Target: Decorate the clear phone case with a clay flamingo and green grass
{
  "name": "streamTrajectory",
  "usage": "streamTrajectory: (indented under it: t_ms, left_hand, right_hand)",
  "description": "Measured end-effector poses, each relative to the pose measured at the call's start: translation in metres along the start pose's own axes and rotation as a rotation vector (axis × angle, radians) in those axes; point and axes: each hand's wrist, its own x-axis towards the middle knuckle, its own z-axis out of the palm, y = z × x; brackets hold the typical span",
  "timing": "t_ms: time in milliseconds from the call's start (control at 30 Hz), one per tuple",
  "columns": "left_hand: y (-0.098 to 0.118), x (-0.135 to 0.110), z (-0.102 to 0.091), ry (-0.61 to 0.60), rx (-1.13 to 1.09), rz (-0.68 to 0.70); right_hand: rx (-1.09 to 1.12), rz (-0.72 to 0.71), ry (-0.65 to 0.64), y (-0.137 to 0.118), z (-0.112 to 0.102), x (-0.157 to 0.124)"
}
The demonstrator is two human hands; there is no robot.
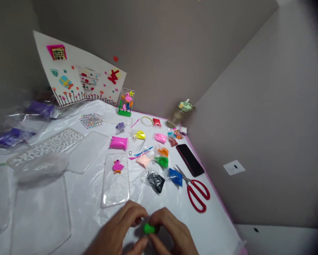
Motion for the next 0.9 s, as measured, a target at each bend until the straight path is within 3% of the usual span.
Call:
streamTrajectory:
  t_ms: [133, 367, 467, 600, 733, 833, 900]
  left_hand:
    - [0.0, 0.001, 0.002, -0.059, -0.038, -0.004]
    - [-0.005, 0.0, 0.003, -0.067, 0.045, -0.089]
    - [-0.004, 0.001, 0.003, -0.08, 0.056, -0.11]
    - [0.003, 0.005, -0.007, -0.059, 0.047, -0.131]
    - [0.009, 0.01, -0.021, 0.026, -0.064, -0.161]
    - [0.01, 0.01, -0.023, -0.052, -0.168, -0.093]
    - [0.009, 0.008, -0.021, -0.114, -0.084, -0.021]
  right_hand:
    - [0.027, -0.023, -0.014, -0.005, 0.004, 0.007]
    - [-0.197, -0.188, 0.025, -0.005, 0.021, 0.006]
    - [-0.185, -0.212, 0.014, -0.006, 0.023, 0.003]
    - [-0.035, -0.009, -0.038, 0.001, 0.003, 0.001]
    - [-0.061, 0.19, 0.111, 0.017, -0.022, -0.002]
    - [-0.102, 0.064, 0.052, 0.024, -0.027, -0.008]
    - [-0.201, -0.076, 0.0, 0.025, -0.022, -0.014]
